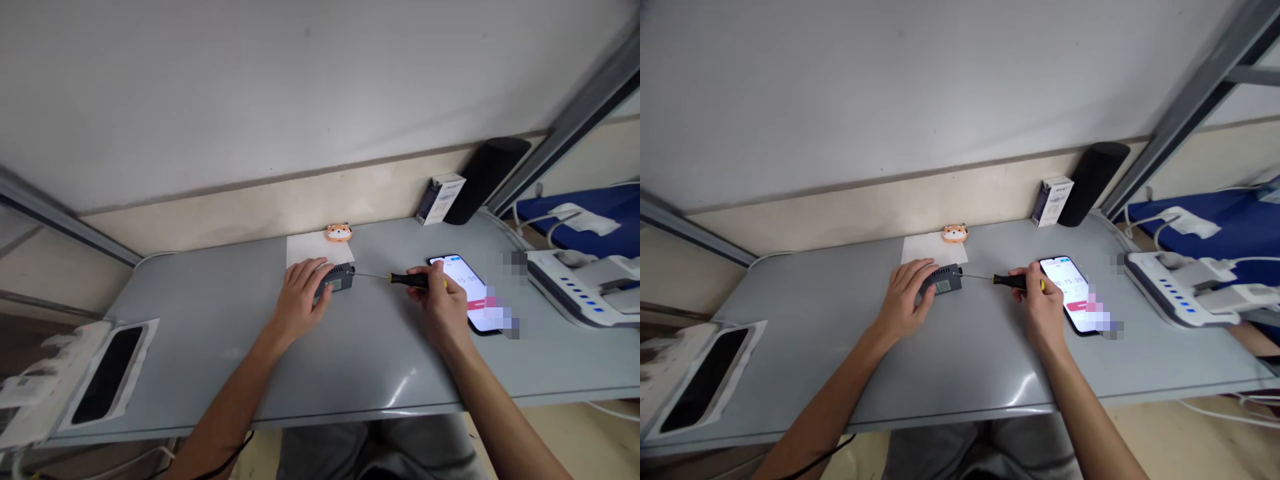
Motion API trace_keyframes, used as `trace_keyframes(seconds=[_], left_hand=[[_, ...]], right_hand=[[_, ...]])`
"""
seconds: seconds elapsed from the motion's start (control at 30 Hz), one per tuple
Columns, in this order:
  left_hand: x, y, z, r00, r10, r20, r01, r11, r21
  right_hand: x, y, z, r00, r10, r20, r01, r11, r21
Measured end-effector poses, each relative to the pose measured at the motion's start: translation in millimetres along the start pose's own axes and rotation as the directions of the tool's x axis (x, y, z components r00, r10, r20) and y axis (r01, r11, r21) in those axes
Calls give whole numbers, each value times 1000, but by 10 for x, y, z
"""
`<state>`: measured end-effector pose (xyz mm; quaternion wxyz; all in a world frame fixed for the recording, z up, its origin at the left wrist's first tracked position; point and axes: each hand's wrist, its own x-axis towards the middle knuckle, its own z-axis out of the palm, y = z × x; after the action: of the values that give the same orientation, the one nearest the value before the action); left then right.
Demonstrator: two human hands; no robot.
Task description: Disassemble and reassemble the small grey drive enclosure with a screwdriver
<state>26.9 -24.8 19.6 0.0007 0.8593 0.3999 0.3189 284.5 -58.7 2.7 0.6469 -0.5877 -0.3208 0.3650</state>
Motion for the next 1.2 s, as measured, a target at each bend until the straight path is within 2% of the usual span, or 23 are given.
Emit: trace_keyframes(seconds=[0.27, 0.53, 0.73, 0.9, 1.03, 1.13, 1.2], left_hand=[[15, 111, 100, 991, 80, 106, -91, 990, 107], [49, 114, 126, 982, 186, 37, -190, 963, 192], [51, 98, 133, 981, 189, 34, -192, 963, 189], [28, 62, 143, 987, 150, 51, -154, 982, 104], [-16, -44, 79, 994, 108, -26, -108, 994, -2], [-50, -162, 0, 998, 14, -69, -24, 989, -144], [-65, -235, -36, 997, -78, -21, 68, 954, -293]], right_hand=[[11, 7, 21, 999, 15, -36, -14, 1000, 25], [13, 15, 26, 998, 38, -45, -37, 999, 12], [-30, -82, 25, 997, -73, -8, 71, 984, -166], [-47, -83, 17, 992, -129, -7, 124, 967, -223], [-69, -73, 18, 985, -172, 11, 170, 961, -219], [-40, -175, 96, 963, -263, 67, 271, 939, -213], [27, -310, 203, 929, -359, 91, 370, 913, -175]])
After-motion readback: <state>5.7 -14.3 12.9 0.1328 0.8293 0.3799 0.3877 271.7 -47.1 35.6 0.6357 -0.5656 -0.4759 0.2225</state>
